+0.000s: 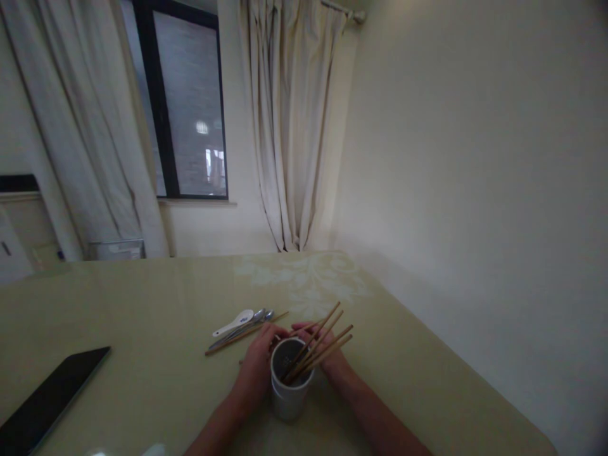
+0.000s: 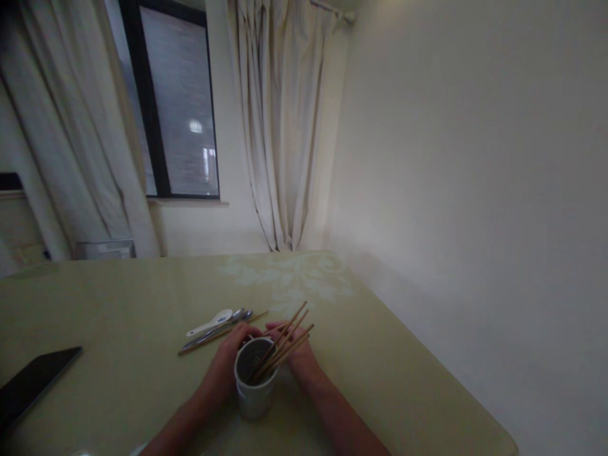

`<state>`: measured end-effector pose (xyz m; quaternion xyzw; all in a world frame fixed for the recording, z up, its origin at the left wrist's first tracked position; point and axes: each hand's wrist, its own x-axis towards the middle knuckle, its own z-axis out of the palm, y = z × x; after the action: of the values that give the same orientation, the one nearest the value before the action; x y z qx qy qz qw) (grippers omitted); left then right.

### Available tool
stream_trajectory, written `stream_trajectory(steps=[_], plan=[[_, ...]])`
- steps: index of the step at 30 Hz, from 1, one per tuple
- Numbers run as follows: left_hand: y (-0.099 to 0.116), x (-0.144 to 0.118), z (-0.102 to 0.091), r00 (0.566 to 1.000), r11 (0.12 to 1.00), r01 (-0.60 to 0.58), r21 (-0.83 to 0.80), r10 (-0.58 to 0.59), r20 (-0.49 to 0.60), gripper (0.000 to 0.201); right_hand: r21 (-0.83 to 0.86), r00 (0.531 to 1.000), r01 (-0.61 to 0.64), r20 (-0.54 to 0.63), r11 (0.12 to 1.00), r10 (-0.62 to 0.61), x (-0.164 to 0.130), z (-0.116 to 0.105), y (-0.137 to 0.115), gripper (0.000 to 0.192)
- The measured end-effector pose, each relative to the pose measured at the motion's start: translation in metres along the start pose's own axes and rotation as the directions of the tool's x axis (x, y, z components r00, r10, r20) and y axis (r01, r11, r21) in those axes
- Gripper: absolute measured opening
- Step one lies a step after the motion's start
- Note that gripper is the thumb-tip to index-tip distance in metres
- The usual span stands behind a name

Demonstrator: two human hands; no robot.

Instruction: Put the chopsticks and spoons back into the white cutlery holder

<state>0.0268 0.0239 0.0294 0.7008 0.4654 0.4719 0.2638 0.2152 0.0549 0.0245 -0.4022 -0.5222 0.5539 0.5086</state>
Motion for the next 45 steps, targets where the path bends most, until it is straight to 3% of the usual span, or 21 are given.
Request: stream_trajectory(steps=[4, 7, 9, 11, 13, 15, 19, 26, 31, 36, 40, 45], plan=[[0.004, 0.002, -0.001, 0.998, 0.997, -0.045, -0.065, 0.042, -0.040, 0.023, 0.009, 0.999, 0.043, -0.030, 0.999, -0.042, -0.002, 0.004, -0.006, 0.060], [-0.009, 0.009, -0.007, 0.974, 0.999, 0.004, -0.037, -0.012, -0.224, 0.033, 0.027, 0.990, 0.109, -0.087, 0.994, -0.107, -0.004, -0.003, -0.017, 0.051], [-0.022, 0.013, -0.014, 0.944, 0.998, 0.047, 0.032, -0.034, -0.328, 0.035, 0.058, 0.971, 0.180, -0.169, 0.982, -0.168, -0.005, -0.012, -0.027, 0.045], [-0.032, 0.016, -0.024, 0.934, 0.979, 0.077, 0.187, -0.006, -0.357, 0.033, 0.116, 0.940, 0.252, -0.264, 0.961, -0.215, -0.007, -0.025, -0.037, 0.043], [-0.038, 0.015, -0.032, 0.948, 0.902, 0.115, 0.416, 0.026, -0.318, 0.032, 0.189, 0.913, 0.307, -0.336, 0.933, -0.232, -0.007, -0.036, -0.045, 0.043], [-0.038, 0.012, -0.037, 0.971, 0.768, 0.150, 0.623, 0.006, -0.241, 0.033, 0.250, 0.900, 0.332, -0.372, 0.909, -0.226, -0.007, -0.045, -0.051, 0.043], [-0.035, 0.005, -0.036, 0.988, 0.562, 0.151, 0.813, -0.069, -0.135, 0.036, 0.293, 0.896, 0.345, -0.384, 0.892, -0.221, -0.006, -0.052, -0.057, 0.043], [-0.033, 0.006, -0.033, 0.989, 0.513, 0.128, 0.849, -0.124, -0.074, 0.034, 0.278, 0.934, 0.291, -0.288, 0.915, -0.210, -0.012, -0.042, -0.055, 0.045], [-0.023, 0.008, -0.031, 0.991, 0.536, 0.103, 0.838, -0.128, -0.040, 0.032, 0.212, 0.961, 0.247, -0.180, 0.946, -0.211, -0.022, -0.027, -0.052, 0.046], [-0.016, 0.008, -0.020, 0.998, 0.662, 0.037, 0.749, -0.060, 0.004, 0.032, 0.167, 0.960, 0.271, -0.119, 0.948, -0.253, -0.026, -0.017, -0.047, 0.043], [-0.011, 0.004, -0.009, 1.000, 0.796, 0.004, 0.605, -0.008, 0.005, 0.030, 0.124, 0.977, 0.211, -0.038, 0.969, -0.208, -0.031, -0.011, -0.046, 0.043], [-0.008, 0.003, 0.000, 0.987, 0.962, -0.070, 0.264, 0.106, -0.123, 0.032, 0.022, 0.990, 0.126, -0.059, 0.992, -0.125, -0.030, -0.006, -0.040, 0.049]])
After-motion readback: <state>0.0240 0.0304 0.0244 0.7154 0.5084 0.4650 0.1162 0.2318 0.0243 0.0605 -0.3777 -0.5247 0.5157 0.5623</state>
